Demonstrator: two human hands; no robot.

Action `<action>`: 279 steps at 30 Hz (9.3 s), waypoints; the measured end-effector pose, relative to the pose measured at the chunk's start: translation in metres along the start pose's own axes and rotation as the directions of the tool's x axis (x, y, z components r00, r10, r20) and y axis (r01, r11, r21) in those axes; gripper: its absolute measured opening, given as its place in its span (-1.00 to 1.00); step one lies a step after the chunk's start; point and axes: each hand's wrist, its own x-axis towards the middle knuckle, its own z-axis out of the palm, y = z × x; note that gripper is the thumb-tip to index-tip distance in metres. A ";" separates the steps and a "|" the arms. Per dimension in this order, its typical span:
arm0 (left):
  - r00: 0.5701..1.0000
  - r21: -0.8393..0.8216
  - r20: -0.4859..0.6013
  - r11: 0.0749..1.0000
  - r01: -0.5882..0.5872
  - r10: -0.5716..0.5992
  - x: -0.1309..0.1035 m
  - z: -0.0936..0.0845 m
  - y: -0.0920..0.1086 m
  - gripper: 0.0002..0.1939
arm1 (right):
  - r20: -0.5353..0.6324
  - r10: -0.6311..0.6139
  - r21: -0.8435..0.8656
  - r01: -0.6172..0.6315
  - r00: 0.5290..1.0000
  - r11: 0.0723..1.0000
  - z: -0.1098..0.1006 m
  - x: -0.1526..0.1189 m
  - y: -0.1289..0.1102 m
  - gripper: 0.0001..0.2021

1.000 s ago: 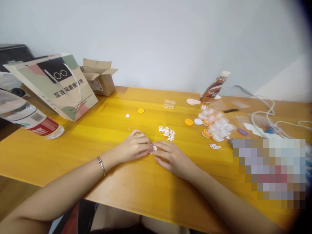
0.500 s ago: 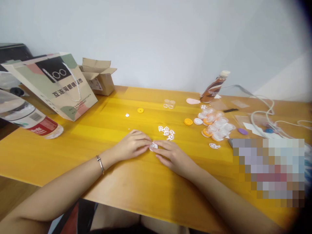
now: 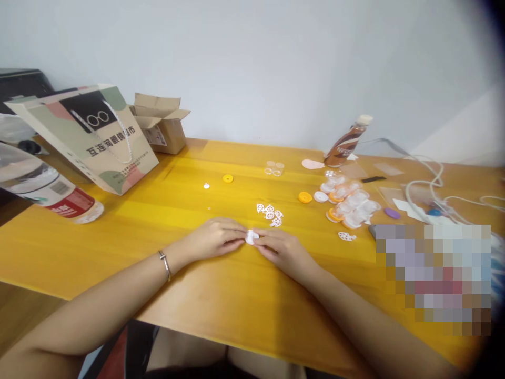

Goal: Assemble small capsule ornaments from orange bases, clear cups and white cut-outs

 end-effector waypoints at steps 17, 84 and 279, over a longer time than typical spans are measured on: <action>0.999 0.077 0.041 0.997 -0.030 0.027 0.000 -0.003 0.001 -0.72 | -0.003 0.063 0.049 -0.063 0.998 0.997 -0.001 0.001 0.000 -0.78; 0.649 0.151 0.449 0.768 0.623 -0.615 -0.019 -0.073 -0.015 -0.78 | 0.270 0.626 0.753 -0.566 0.731 0.336 0.000 0.010 -0.019 -0.75; 0.808 -0.773 -0.034 0.528 0.352 -0.589 0.016 0.019 0.020 -0.81 | 0.342 0.463 0.832 -0.492 0.817 0.254 -0.001 0.009 -0.017 -0.69</action>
